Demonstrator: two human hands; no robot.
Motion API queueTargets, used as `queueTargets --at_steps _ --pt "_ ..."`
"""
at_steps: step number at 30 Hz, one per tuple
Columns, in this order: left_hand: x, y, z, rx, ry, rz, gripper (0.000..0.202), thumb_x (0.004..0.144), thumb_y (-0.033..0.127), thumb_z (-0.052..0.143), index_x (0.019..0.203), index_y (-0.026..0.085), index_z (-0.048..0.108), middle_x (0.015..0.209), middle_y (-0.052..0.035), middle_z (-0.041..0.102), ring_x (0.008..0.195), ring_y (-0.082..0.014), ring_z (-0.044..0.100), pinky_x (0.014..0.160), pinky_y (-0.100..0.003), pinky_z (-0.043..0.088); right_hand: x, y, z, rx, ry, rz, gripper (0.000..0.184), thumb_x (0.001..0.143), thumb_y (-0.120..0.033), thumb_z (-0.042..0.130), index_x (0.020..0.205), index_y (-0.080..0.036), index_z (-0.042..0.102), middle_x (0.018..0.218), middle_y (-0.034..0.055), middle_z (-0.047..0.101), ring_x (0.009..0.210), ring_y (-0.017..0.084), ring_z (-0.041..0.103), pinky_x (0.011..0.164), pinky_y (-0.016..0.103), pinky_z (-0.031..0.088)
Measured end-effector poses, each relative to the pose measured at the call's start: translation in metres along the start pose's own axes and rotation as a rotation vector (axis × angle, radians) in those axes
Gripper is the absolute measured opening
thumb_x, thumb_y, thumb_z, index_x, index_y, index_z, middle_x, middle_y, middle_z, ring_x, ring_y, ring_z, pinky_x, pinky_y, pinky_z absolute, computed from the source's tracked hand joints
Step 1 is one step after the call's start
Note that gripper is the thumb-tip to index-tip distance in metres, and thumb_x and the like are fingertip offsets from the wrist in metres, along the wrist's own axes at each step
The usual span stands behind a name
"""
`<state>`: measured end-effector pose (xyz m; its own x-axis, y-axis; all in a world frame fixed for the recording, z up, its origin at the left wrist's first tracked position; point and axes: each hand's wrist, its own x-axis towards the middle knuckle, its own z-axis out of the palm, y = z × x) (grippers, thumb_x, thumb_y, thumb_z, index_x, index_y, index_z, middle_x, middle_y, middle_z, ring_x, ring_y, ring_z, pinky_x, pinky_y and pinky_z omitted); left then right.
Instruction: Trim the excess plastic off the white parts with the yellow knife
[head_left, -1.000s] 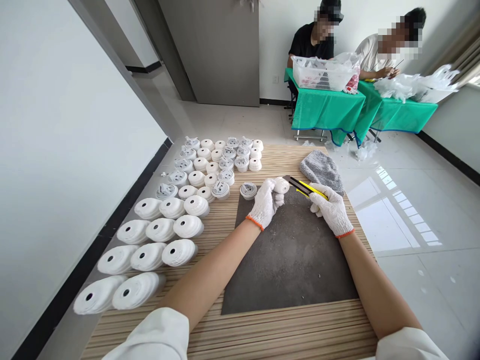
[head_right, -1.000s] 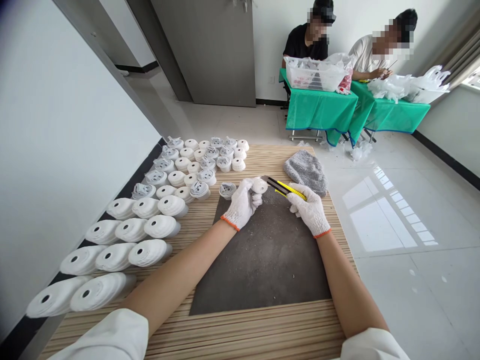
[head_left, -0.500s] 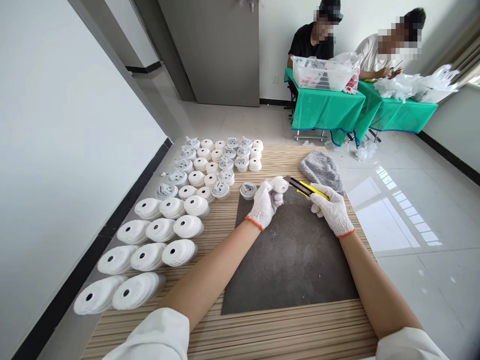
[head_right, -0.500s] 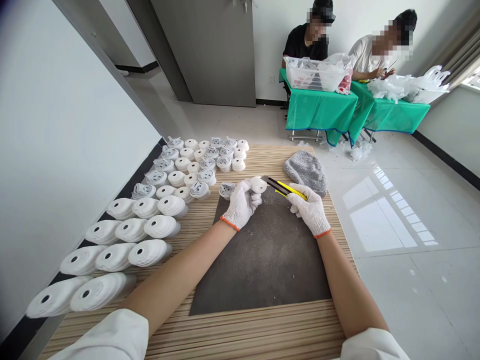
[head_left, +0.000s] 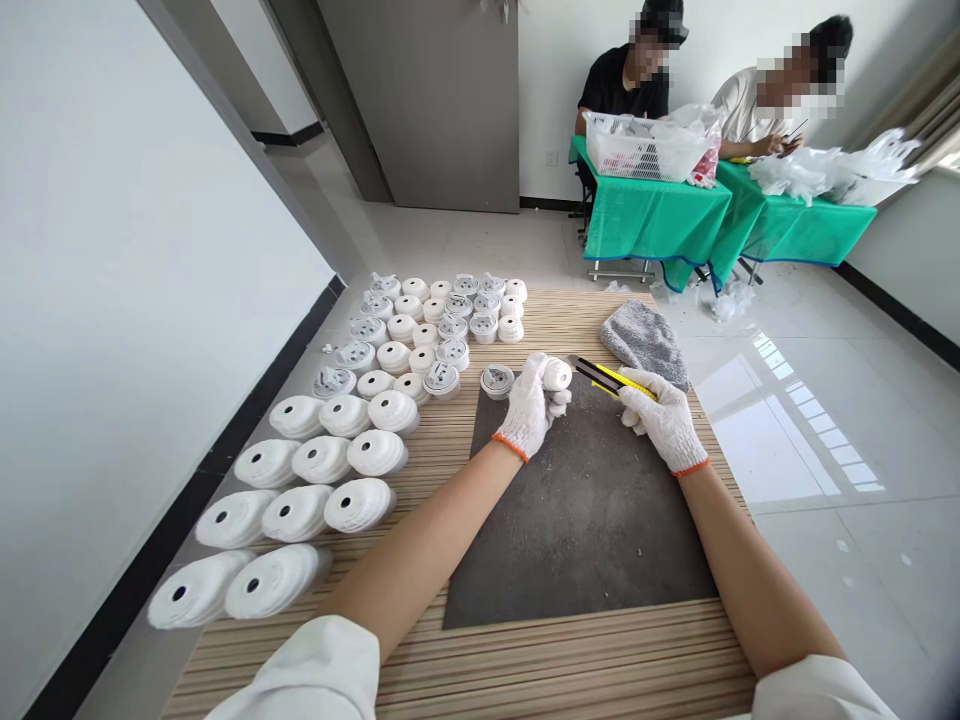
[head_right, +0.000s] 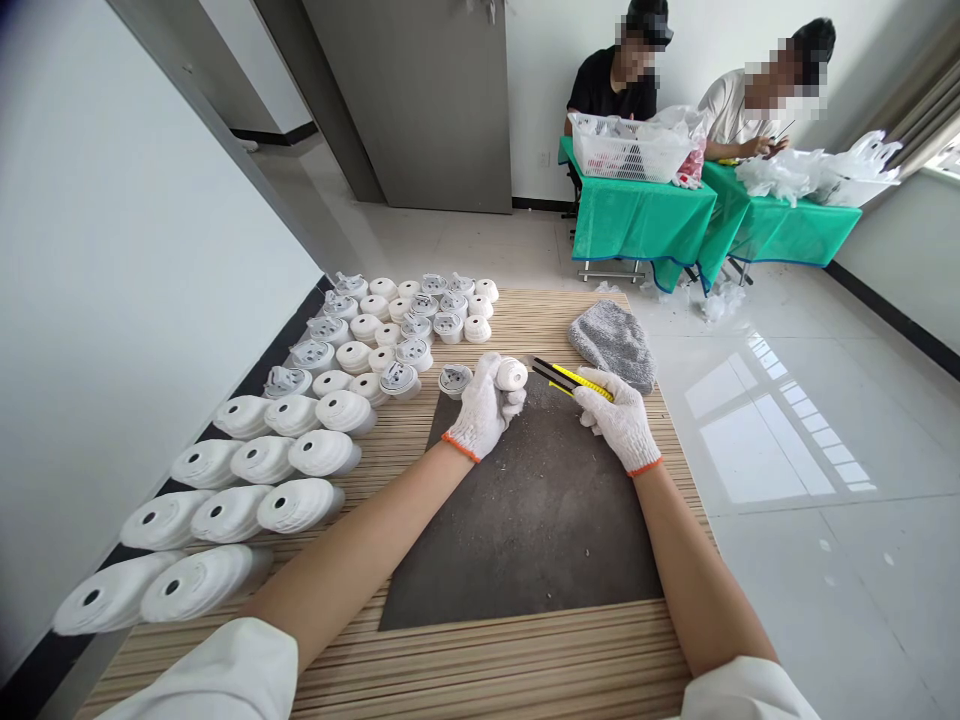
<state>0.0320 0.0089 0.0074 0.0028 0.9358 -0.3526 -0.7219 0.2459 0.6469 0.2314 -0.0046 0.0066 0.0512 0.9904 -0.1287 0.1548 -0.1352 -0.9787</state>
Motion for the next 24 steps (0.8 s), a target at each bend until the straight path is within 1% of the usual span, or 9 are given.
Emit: queueTargets --at_steps 3,6,9,11,14,16,20,22,24 --pt "0.0022 0.0007 0.0000 -0.045 0.027 -0.017 0.027 0.092 0.043 0.059 0.085 0.016 0.055 0.069 0.0012 0.055 0.046 -0.0068 0.052 0.037 -0.016 0.027 0.0000 -0.0010 -0.0001 0.024 0.013 -0.009 0.057 0.075 -0.046 0.078 0.124 -0.018 0.071 0.075 0.0018 0.071 0.052 0.010 0.059 0.041 0.018 0.042" --pt "0.0038 0.0016 0.0006 -0.060 0.031 -0.035 0.023 0.095 0.038 0.052 0.089 0.016 0.055 0.074 -0.0013 0.059 0.052 -0.0100 0.061 0.039 -0.016 0.031 0.0005 -0.0013 0.0007 0.008 0.015 0.000 0.056 0.075 -0.045 0.078 0.124 -0.017 0.071 0.072 0.0013 0.069 0.052 0.011 0.059 0.041 0.018 0.042" --pt "0.0035 0.0024 0.0009 -0.040 0.032 -0.050 0.018 0.095 0.035 0.049 0.090 0.018 0.052 0.076 -0.0015 0.059 0.055 -0.0118 0.064 0.038 -0.016 0.030 0.0006 -0.0010 0.0018 0.003 0.019 0.011 0.057 0.075 -0.045 0.079 0.124 -0.017 0.071 0.074 0.0016 0.070 0.053 0.010 0.059 0.042 0.018 0.043" --pt "0.0022 0.0024 -0.0001 -0.014 0.017 -0.042 0.016 0.095 0.033 0.047 0.088 0.019 0.051 0.074 -0.0001 0.058 0.050 -0.0090 0.059 0.036 -0.016 0.023 0.0001 -0.0009 0.0019 0.013 0.019 -0.001 0.057 0.075 -0.045 0.078 0.124 -0.017 0.071 0.070 0.0006 0.068 0.052 0.010 0.058 0.042 0.018 0.042" --pt "0.0002 0.0014 -0.0024 0.028 -0.047 0.007 0.015 0.094 0.030 0.046 0.084 0.019 0.051 0.069 0.0028 0.053 0.040 -0.0034 0.039 0.035 -0.016 0.012 -0.0008 -0.0014 0.0012 0.027 0.014 -0.029 0.058 0.076 -0.046 0.076 0.125 -0.016 0.070 0.064 -0.0007 0.065 0.051 0.011 0.058 0.042 0.018 0.042" --pt "-0.0004 0.0004 -0.0035 0.048 -0.090 0.033 0.016 0.092 0.031 0.050 0.082 0.019 0.052 0.066 0.0040 0.050 0.040 -0.0023 0.031 0.035 -0.016 0.012 -0.0012 -0.0020 0.0008 0.022 0.020 -0.025 0.058 0.076 -0.046 0.077 0.125 -0.016 0.070 0.068 0.0006 0.067 0.052 0.011 0.059 0.042 0.019 0.043" --pt "0.0015 -0.0015 -0.0032 0.031 -0.078 0.023 0.012 0.084 0.025 0.060 0.080 0.018 0.051 0.069 0.0033 0.051 0.045 -0.0020 0.036 0.038 -0.014 0.021 -0.0014 -0.0028 0.0006 0.005 0.022 -0.006 0.058 0.076 -0.046 0.077 0.125 -0.016 0.070 0.067 0.0007 0.068 0.051 0.011 0.058 0.043 0.019 0.043" --pt "0.0031 -0.0025 -0.0028 0.000 -0.055 0.006 0.010 0.080 0.019 0.061 0.082 0.018 0.051 0.071 0.0029 0.053 0.047 -0.0021 0.039 0.040 -0.013 0.025 -0.0011 -0.0025 0.0003 0.004 0.007 -0.008 0.058 0.076 -0.046 0.077 0.125 -0.016 0.071 0.066 0.0007 0.067 0.051 0.011 0.057 0.042 0.019 0.042" --pt "0.0045 -0.0036 -0.0030 -0.036 -0.043 0.006 0.015 0.076 0.012 0.060 0.085 0.019 0.050 0.071 0.0033 0.054 0.048 -0.0025 0.042 0.042 -0.013 0.029 -0.0006 -0.0020 0.0001 0.001 0.009 -0.011 0.058 0.076 -0.046 0.077 0.125 -0.016 0.071 0.067 0.0011 0.068 0.050 0.011 0.057 0.042 0.019 0.042"
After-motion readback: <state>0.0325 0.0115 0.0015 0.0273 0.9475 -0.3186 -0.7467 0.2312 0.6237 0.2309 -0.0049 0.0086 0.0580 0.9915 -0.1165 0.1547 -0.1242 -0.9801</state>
